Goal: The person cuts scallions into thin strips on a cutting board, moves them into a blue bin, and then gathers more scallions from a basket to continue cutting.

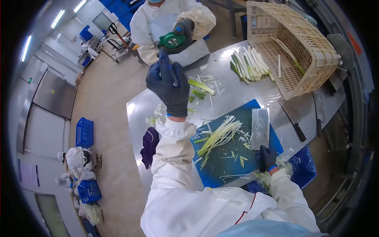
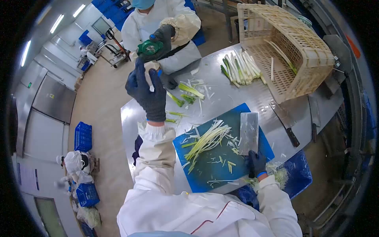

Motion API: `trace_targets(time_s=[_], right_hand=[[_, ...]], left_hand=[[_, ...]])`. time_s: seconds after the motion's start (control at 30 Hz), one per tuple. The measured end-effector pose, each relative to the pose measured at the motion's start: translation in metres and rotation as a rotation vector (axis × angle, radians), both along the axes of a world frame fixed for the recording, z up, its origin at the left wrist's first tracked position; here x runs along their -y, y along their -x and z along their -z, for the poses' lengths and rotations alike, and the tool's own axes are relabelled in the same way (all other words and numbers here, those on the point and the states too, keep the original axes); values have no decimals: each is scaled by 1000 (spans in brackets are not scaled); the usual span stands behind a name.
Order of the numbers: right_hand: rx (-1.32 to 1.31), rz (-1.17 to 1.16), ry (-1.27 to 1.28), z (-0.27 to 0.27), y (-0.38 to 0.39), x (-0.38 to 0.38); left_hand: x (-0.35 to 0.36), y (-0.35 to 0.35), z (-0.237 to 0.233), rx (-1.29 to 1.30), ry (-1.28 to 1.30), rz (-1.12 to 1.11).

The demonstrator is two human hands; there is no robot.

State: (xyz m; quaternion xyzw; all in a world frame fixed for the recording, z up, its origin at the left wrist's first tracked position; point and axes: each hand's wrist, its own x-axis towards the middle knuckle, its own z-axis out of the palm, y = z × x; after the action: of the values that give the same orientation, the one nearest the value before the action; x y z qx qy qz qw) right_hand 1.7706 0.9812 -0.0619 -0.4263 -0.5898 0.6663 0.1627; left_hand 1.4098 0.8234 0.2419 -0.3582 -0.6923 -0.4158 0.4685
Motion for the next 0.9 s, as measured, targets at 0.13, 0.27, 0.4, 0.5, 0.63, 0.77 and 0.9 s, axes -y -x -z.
trace_targets(time_s=[0.13, 0.27, 0.4, 0.5, 0.63, 0.77, 0.9], right_hand=[[-57, 13, 165, 46, -5, -9], [-1, 19, 87, -3, 1, -2], [115, -73, -101, 43, -5, -17], [10, 0, -177, 69, -4, -13], [92, -43, 16, 17, 1, -10], [146, -97, -206, 21, -2, -16], [124, -20, 56, 1, -13, -1]], left_hand=[[-23, 0, -8, -164, 170, -374], [-29, -7, 5, 341, -13, 348], [-24, -34, 46, 439, 0, 467], [0, -63, 117, 486, 353, 368], [24, -110, 239, 755, 924, 14], [47, -165, 309, 470, 955, 76], [52, -197, 305, 535, 995, 211]])
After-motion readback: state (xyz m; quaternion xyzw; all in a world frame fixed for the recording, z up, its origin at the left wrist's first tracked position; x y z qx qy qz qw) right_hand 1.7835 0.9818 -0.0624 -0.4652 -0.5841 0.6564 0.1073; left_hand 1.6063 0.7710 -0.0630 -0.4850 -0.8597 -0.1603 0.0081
